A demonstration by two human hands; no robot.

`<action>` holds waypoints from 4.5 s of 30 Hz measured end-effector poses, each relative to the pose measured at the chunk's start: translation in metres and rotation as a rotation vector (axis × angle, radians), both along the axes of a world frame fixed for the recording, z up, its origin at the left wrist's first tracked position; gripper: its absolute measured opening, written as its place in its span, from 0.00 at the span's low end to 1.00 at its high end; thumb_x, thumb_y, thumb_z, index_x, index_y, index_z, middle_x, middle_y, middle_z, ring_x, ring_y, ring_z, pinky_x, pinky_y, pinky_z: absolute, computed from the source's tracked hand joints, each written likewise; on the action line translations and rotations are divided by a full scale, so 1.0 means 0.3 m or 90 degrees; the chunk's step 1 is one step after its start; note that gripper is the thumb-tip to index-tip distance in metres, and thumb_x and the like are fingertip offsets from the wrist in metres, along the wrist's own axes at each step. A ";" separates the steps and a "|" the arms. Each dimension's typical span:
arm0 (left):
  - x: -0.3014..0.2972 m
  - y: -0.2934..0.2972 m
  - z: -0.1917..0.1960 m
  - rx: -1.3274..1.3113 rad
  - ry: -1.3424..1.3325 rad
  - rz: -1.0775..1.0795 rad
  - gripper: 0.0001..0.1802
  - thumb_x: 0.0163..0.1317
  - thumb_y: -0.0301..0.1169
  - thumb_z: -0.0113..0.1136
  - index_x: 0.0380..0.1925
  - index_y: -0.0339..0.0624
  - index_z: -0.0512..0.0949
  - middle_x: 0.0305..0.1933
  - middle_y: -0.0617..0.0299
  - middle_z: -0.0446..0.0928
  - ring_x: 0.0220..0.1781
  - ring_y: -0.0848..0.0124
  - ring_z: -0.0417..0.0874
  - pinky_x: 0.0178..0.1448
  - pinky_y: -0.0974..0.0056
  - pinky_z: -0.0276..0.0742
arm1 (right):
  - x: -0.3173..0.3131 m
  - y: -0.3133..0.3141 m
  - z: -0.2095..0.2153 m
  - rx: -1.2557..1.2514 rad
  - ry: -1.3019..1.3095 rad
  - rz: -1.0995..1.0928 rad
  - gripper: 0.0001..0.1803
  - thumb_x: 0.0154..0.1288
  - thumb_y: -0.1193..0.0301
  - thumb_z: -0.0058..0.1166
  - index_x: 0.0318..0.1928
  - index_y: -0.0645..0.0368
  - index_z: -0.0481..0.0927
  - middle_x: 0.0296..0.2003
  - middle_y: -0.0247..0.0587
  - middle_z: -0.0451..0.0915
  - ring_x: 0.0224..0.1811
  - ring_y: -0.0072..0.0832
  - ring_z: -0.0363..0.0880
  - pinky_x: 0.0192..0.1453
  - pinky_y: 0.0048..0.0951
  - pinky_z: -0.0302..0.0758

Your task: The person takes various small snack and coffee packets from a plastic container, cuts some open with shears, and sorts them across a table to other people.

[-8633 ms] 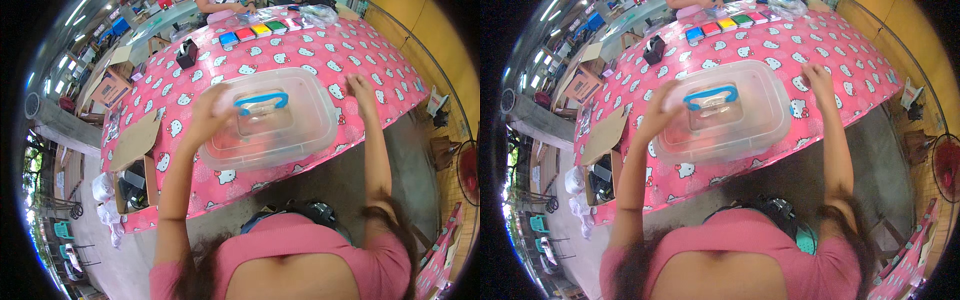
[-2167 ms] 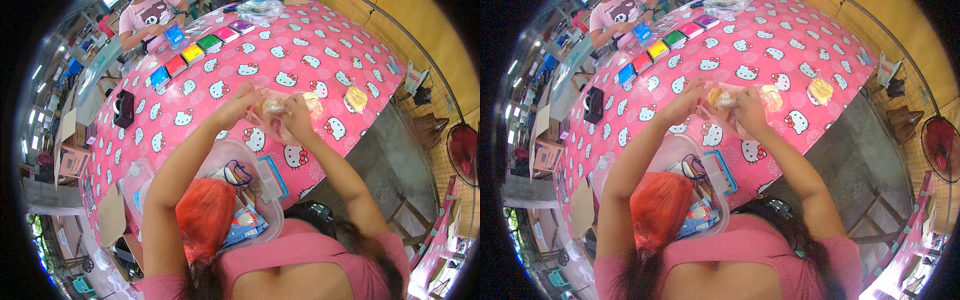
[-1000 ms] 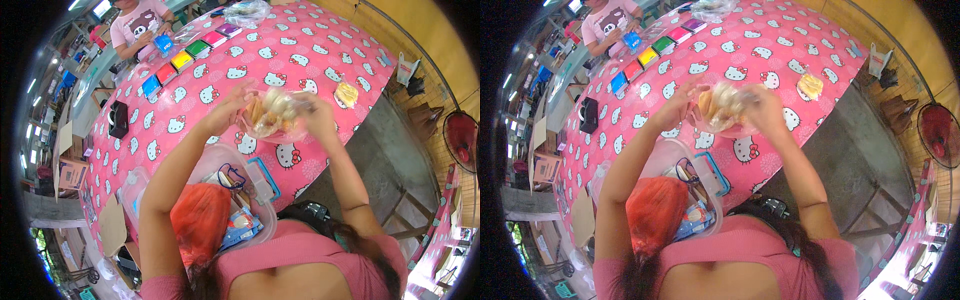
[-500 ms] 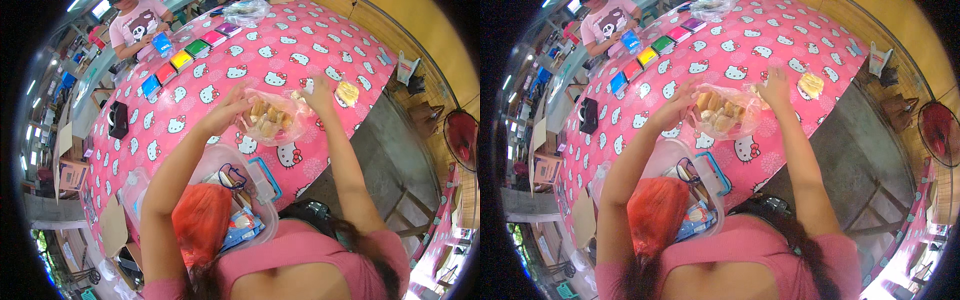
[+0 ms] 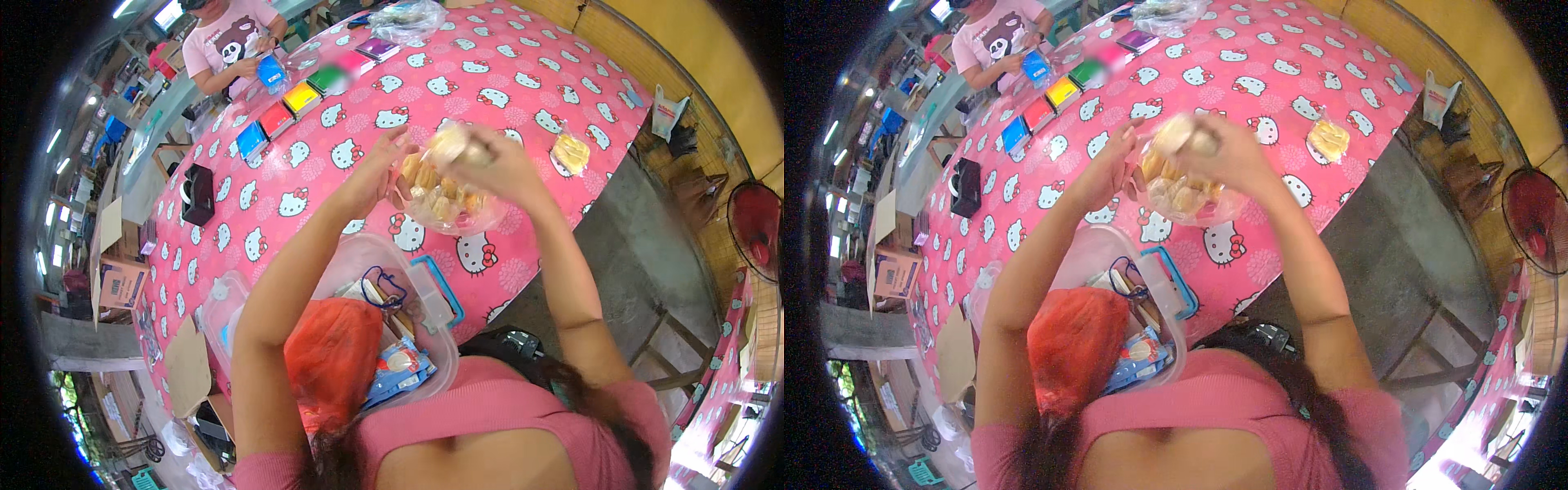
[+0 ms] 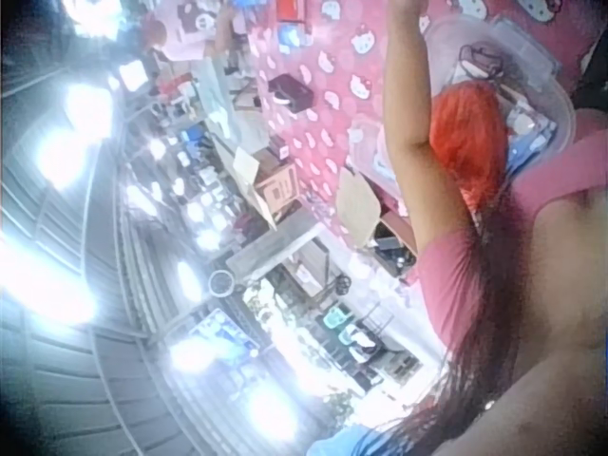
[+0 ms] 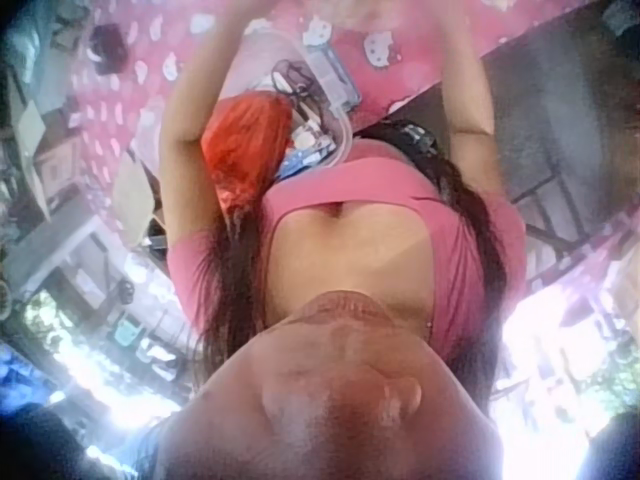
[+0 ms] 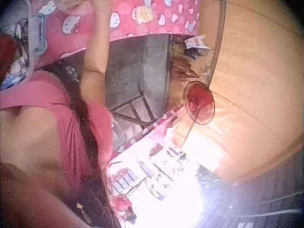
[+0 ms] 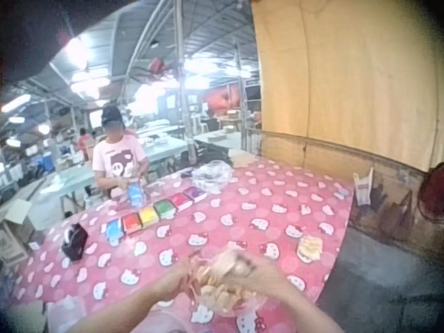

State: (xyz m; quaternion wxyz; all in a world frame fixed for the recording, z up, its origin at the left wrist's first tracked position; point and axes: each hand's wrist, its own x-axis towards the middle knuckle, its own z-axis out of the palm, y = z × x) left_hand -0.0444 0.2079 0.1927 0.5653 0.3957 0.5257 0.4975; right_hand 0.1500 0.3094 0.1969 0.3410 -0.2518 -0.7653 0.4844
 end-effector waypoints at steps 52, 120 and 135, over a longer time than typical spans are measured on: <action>0.017 -0.010 -0.029 -0.150 0.419 -0.291 0.37 0.56 0.39 0.59 0.64 0.53 0.53 0.64 0.51 0.48 0.34 0.72 0.79 0.33 0.69 0.77 | 0.049 0.020 -0.312 -0.061 -0.221 -0.007 0.41 0.42 0.62 0.64 0.57 0.59 0.59 0.47 0.57 0.69 0.52 0.49 0.69 0.53 0.43 0.68; 0.004 -0.003 -0.049 -0.107 0.360 -0.231 0.38 0.55 0.37 0.60 0.64 0.53 0.52 0.48 0.61 0.70 0.37 0.73 0.76 0.33 0.69 0.76 | 0.073 0.090 -0.619 -0.479 0.512 -0.111 0.11 0.64 0.67 0.48 0.43 0.60 0.71 0.32 0.30 0.73 0.34 0.18 0.71 0.36 0.22 0.70; 0.026 0.009 -0.020 -0.158 0.365 -0.166 0.43 0.50 0.40 0.64 0.64 0.57 0.52 0.45 0.53 0.71 0.32 0.71 0.77 0.28 0.68 0.76 | 0.150 0.245 -0.441 -0.158 0.460 -0.299 0.14 0.58 0.76 0.53 0.44 0.62 0.66 0.41 0.42 0.74 0.42 0.25 0.74 0.45 0.26 0.73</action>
